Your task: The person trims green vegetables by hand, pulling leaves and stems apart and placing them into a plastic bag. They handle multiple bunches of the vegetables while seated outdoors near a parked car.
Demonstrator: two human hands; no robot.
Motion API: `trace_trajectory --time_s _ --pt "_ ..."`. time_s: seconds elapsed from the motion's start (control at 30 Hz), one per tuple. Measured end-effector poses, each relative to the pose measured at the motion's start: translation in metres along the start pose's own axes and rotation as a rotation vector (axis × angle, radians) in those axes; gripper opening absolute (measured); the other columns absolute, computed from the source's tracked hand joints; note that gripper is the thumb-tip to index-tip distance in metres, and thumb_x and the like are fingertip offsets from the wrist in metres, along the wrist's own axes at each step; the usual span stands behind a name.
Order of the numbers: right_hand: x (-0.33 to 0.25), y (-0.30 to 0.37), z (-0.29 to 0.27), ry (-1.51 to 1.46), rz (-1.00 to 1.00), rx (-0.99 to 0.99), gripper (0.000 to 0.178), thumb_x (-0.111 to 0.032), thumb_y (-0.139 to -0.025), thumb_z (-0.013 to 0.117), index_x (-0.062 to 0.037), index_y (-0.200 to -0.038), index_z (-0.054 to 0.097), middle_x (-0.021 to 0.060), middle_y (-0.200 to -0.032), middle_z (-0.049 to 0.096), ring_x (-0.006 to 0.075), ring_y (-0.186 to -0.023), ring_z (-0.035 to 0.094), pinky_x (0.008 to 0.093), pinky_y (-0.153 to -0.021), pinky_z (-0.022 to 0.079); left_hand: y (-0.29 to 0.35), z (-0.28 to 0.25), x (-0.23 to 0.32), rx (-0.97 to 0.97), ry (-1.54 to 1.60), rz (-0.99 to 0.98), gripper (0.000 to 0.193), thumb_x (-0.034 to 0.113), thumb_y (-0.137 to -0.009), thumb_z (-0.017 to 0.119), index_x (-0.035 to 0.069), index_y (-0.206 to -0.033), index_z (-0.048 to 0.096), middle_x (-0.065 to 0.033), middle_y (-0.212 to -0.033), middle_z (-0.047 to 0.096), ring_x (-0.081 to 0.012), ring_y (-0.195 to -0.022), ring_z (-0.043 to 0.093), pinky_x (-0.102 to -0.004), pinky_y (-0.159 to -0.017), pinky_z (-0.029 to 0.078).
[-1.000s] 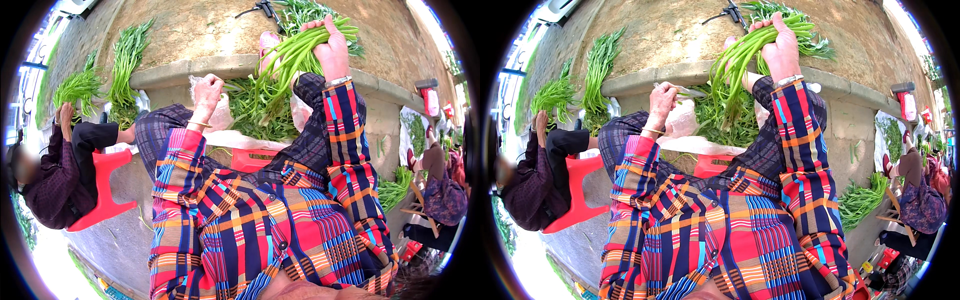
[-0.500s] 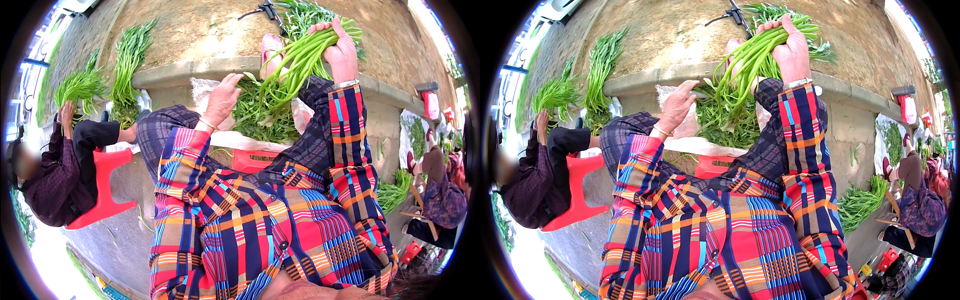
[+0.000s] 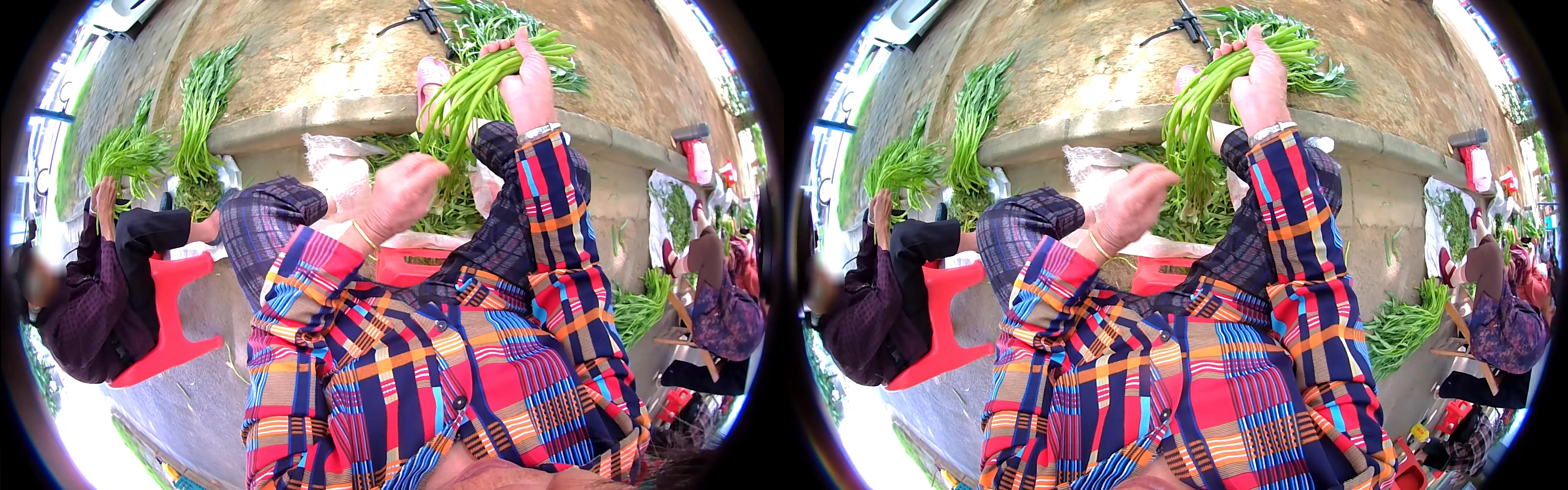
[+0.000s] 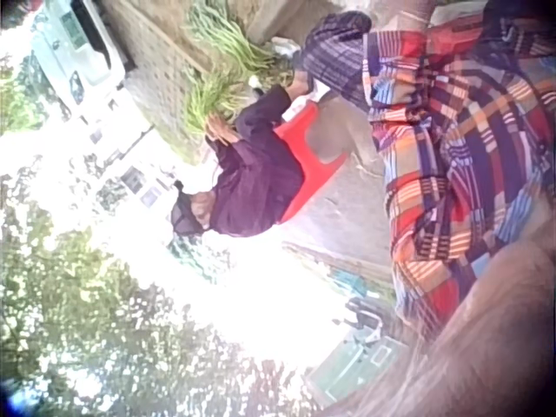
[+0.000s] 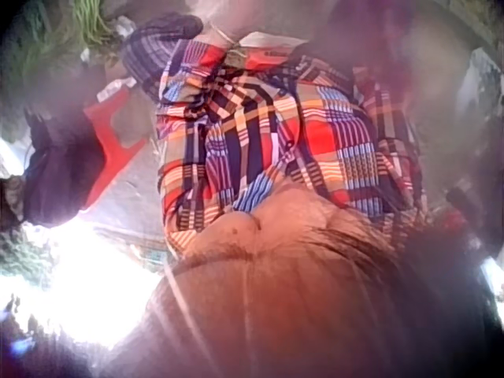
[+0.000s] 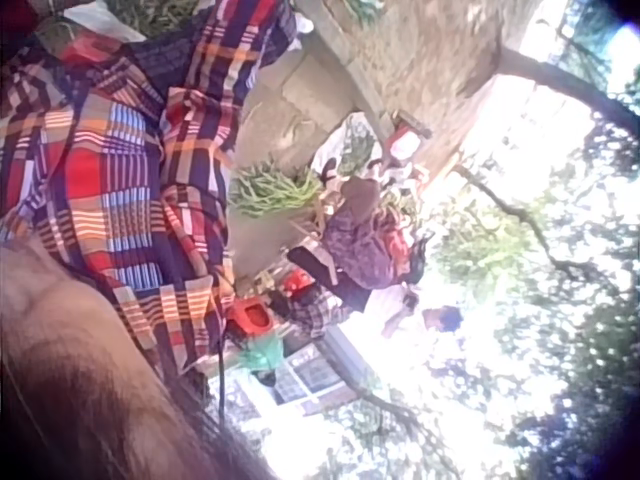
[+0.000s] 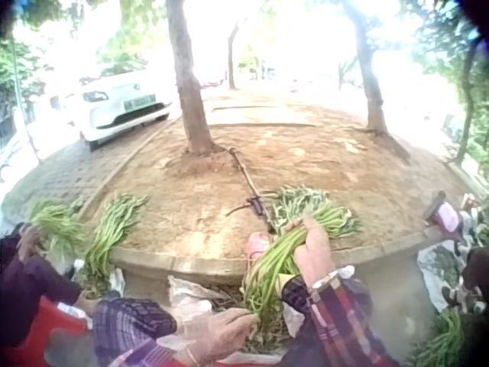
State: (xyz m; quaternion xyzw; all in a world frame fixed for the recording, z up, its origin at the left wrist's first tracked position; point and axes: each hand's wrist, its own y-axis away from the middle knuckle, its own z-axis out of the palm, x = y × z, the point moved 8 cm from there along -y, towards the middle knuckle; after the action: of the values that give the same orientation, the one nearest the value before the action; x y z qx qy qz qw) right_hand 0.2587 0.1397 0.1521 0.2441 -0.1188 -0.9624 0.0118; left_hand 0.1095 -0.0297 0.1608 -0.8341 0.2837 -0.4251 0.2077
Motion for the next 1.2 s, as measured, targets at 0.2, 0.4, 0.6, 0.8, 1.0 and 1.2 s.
trace_trajectory --time_s 0.2,0.4,0.6,0.8,1.0,1.2 --pt "0.004 0.0 -0.001 0.028 -0.04 0.052 0.022 -0.02 -0.08 0.058 -0.0009 -0.075 0.047 0.0073 -0.064 0.047 0.0211 -0.059 0.05 0.0374 -0.064 0.046 0.008 0.064 0.012 -0.269 0.079 -0.117 0.027 0.002 -0.073 0.051 0.004 -0.1 0.052 -0.0127 -0.101 0.054 -0.0286 -0.086 0.056 -0.0336 -0.071 0.048" --pt "0.012 0.001 0.002 0.065 -0.064 0.037 0.022 -0.019 -0.08 0.059 -0.001 -0.075 0.047 0.0076 -0.064 0.048 0.0215 -0.057 0.05 0.0363 -0.059 0.046 0.005 0.067 -0.017 -0.102 0.018 -0.299 0.04 0.006 -0.073 0.052 0.002 -0.113 0.045 -0.0182 -0.101 0.054 -0.0305 -0.085 0.056 -0.0349 -0.071 0.046" --pt "0.016 0.002 0.004 0.084 -0.102 0.048 0.022 -0.018 -0.079 0.059 -0.001 -0.076 0.047 0.0082 -0.065 0.048 0.0233 -0.058 0.05 0.0386 -0.062 0.046 0.016 0.079 -0.038 -0.219 0.145 -0.726 0.059 0.011 -0.071 0.053 -0.006 -0.123 0.029 -0.0217 -0.082 0.057 -0.0378 -0.079 0.055 -0.0409 -0.073 0.043" --pt "0.023 0.004 0.008 0.091 -0.153 0.048 0.023 -0.019 -0.079 0.06 0.0001 -0.076 0.047 0.0084 -0.065 0.048 0.0232 -0.06 0.051 0.0381 -0.062 0.046 0.027 0.089 -0.054 -0.15 0.281 -0.885 0.075 0.007 -0.073 0.054 0.002 -0.132 0.008 -0.016 -0.091 0.06 -0.0179 -0.062 0.058 -0.0271 -0.053 0.049" --pt "0.025 0.009 0.007 0.072 -0.163 0.105 0.022 -0.018 -0.08 0.059 0.0003 -0.076 0.047 0.0086 -0.065 0.048 0.0228 -0.06 0.051 0.0379 -0.062 0.046 0.034 0.089 -0.04 -0.08 0.497 -0.895 0.077 0.005 -0.072 0.052 0.006 -0.134 0.005 -0.0173 -0.113 0.049 -0.0148 -0.062 0.057 -0.0245 -0.048 0.049" --pt "0.025 0.01 0.008 0.065 -0.169 0.117 0.022 -0.018 -0.08 0.059 0.0003 -0.076 0.047 0.0085 -0.065 0.048 0.0226 -0.059 0.051 0.0368 -0.061 0.046 0.038 0.082 -0.046 0.02 0.471 -0.831 0.077 0.003 -0.07 0.053 0.007 -0.134 0.009 -0.0177 -0.118 0.045 -0.0148 -0.062 0.057 -0.0244 -0.049 0.05"
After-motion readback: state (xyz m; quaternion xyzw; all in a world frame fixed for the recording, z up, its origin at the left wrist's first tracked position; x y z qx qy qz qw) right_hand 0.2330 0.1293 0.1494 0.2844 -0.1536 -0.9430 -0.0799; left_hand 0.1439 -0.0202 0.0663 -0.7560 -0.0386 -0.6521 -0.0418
